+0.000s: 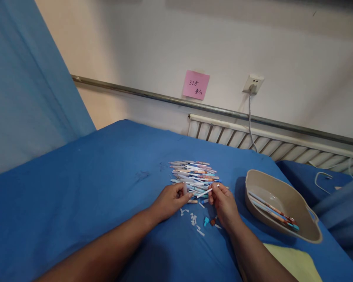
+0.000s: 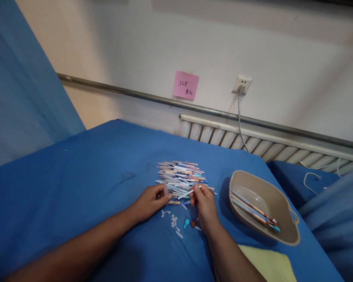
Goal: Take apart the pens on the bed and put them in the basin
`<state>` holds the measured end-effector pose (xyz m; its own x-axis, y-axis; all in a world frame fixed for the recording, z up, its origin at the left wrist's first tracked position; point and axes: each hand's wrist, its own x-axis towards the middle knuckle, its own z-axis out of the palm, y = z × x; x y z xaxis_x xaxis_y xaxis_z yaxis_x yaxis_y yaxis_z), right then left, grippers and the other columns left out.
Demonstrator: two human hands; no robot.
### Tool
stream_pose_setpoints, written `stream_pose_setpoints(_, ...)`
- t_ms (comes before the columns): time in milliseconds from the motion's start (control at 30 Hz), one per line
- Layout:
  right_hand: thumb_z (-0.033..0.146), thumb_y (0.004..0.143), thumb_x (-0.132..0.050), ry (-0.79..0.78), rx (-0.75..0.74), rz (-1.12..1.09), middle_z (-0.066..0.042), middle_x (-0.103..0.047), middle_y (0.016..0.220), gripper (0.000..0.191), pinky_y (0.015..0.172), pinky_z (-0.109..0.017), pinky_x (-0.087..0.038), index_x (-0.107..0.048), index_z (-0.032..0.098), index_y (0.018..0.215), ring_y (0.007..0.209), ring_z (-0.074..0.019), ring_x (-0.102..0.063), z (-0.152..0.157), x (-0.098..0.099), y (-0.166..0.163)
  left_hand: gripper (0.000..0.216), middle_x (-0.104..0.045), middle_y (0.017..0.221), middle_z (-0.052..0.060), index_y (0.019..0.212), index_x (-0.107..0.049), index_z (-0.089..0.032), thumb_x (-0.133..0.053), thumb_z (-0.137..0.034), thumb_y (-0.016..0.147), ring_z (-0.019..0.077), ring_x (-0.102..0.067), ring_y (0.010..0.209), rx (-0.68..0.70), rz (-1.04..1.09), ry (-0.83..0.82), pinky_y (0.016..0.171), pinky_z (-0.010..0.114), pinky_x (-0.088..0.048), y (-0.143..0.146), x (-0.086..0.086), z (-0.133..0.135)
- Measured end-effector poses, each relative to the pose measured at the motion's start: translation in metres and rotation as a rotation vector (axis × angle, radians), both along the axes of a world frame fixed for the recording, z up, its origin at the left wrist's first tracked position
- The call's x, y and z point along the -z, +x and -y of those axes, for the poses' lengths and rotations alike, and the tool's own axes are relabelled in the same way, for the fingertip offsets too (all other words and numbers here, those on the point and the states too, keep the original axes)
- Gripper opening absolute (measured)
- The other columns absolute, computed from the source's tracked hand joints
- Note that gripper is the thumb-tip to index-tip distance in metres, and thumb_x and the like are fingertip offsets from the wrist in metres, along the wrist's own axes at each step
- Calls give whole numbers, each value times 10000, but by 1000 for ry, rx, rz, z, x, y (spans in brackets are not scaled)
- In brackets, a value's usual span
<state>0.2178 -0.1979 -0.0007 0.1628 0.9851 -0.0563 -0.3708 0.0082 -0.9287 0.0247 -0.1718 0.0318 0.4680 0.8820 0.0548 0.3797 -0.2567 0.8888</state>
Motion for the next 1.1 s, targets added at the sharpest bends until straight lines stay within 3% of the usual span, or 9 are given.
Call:
stream_pose_setpoints(633, 483, 751, -632, 25, 3, 39, 26, -549, 575, 300, 465, -229, -301, -596, 193, 688, 464, -92, -414, 0, -1, 0, 277, -491, 563, -32, 606, -507, -189, -547, -394, 787, 121, -413, 552, 21, -252, 220, 520, 234, -215, -4, -3, -1)
stream_pose_setpoints(1100, 497, 755, -622, 24, 1, 79, 40, -554, 582, 319, 472, -204, -318, -588, 182, 715, 462, -75, -421, -1, -1, 1, 321, -510, 598, -24, 635, -507, -181, -479, -439, 825, 124, -416, 569, 52, -400, 249, 522, 235, -209, -5, -9, -2)
